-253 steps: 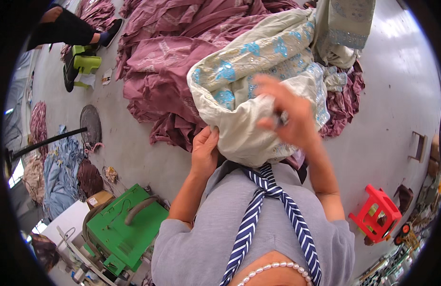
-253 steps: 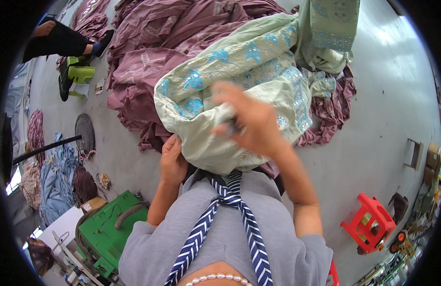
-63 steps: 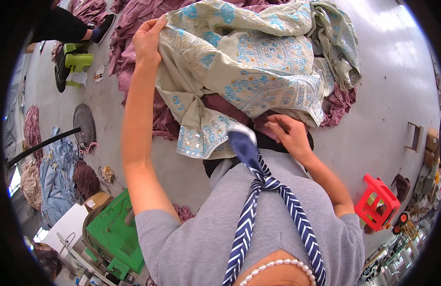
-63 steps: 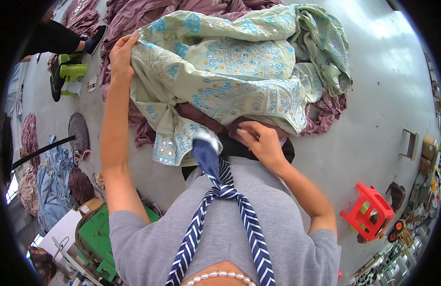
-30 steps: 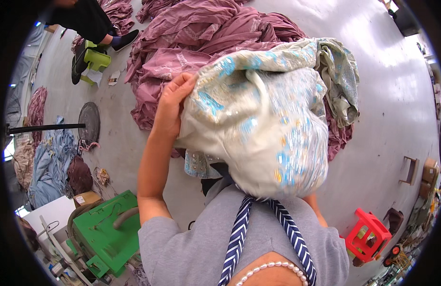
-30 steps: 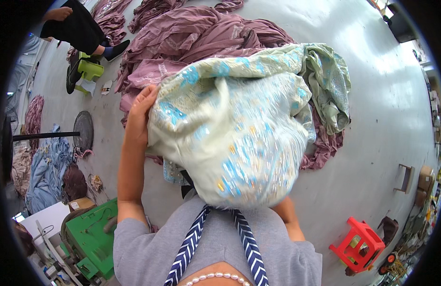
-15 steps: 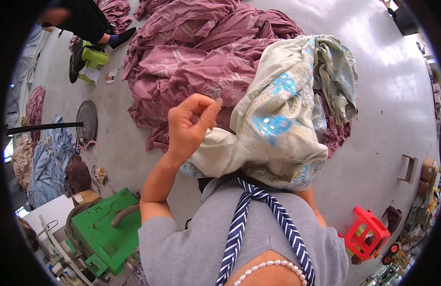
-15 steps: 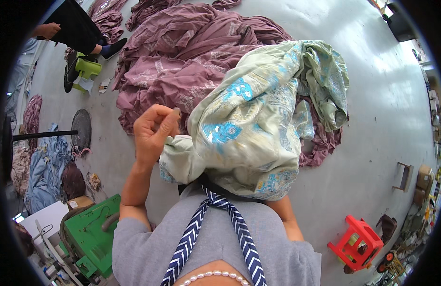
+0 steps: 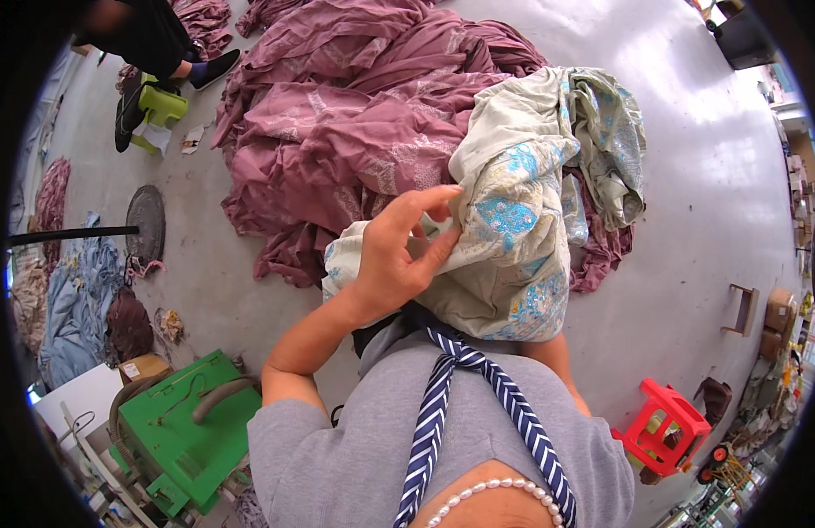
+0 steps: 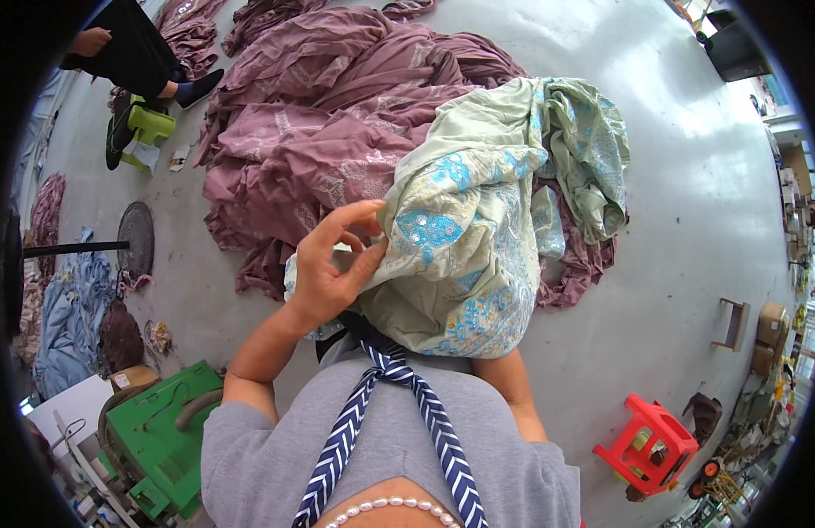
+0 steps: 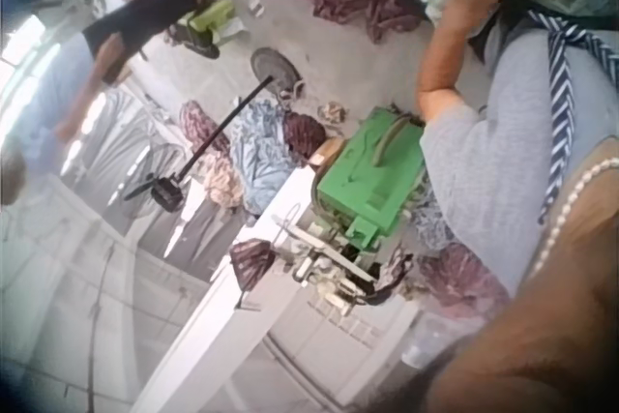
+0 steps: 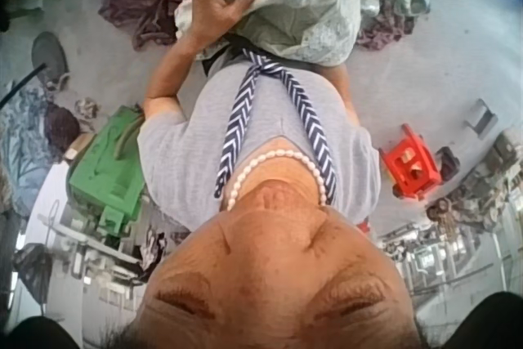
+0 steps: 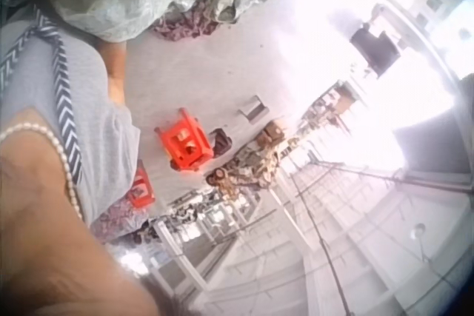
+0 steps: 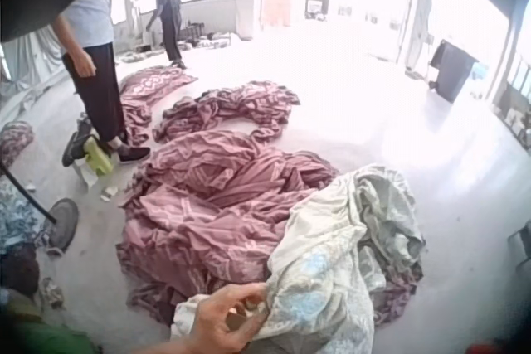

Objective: The person uses scissors to trim loose threads and edges from a large pile of pink fabric, then switches to a light-colored patterned fabric and continues trimming. The person handles the fabric by hand, snipping small sections and discarding the cut pieces.

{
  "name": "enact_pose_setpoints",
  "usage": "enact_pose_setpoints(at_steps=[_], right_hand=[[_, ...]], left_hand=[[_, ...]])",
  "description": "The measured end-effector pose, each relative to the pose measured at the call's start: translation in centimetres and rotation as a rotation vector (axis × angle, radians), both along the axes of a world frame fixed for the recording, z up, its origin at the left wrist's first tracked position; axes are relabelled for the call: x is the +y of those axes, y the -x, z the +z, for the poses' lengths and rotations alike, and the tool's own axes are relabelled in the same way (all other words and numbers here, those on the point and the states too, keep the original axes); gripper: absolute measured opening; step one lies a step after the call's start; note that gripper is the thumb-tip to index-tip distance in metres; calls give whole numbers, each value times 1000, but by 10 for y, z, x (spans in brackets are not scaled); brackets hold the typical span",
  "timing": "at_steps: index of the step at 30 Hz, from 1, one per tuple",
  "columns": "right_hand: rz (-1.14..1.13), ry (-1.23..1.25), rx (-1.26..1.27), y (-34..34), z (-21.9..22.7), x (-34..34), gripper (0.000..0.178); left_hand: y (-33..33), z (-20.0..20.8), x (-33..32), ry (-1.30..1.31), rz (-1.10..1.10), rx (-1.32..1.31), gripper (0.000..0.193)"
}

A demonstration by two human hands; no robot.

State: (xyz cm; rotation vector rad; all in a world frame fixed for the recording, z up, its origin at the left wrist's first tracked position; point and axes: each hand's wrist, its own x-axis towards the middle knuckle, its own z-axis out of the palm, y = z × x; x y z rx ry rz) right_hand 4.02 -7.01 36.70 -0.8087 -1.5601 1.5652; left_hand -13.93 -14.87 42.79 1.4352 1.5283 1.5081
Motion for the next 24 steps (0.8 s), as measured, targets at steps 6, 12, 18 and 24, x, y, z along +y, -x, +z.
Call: enact_pose_setpoints(at_steps=[6, 12, 18, 24], right_hand=[[-69, 64, 33, -20, 3, -15, 48], [-115, 48, 31, -15, -4, -1, 47], [-139, 52, 33, -21, 0, 3, 47], [-131, -5, -14, -18, -4, 24, 46]], left_hand=[[-10, -5, -2, 196, -281, -203, 35], [-20, -1, 7, 19, -163, 17, 29], [-46, -11, -21, -336, -154, 430, 44], [-67, -47, 15, -284, -116, 487, 34]])
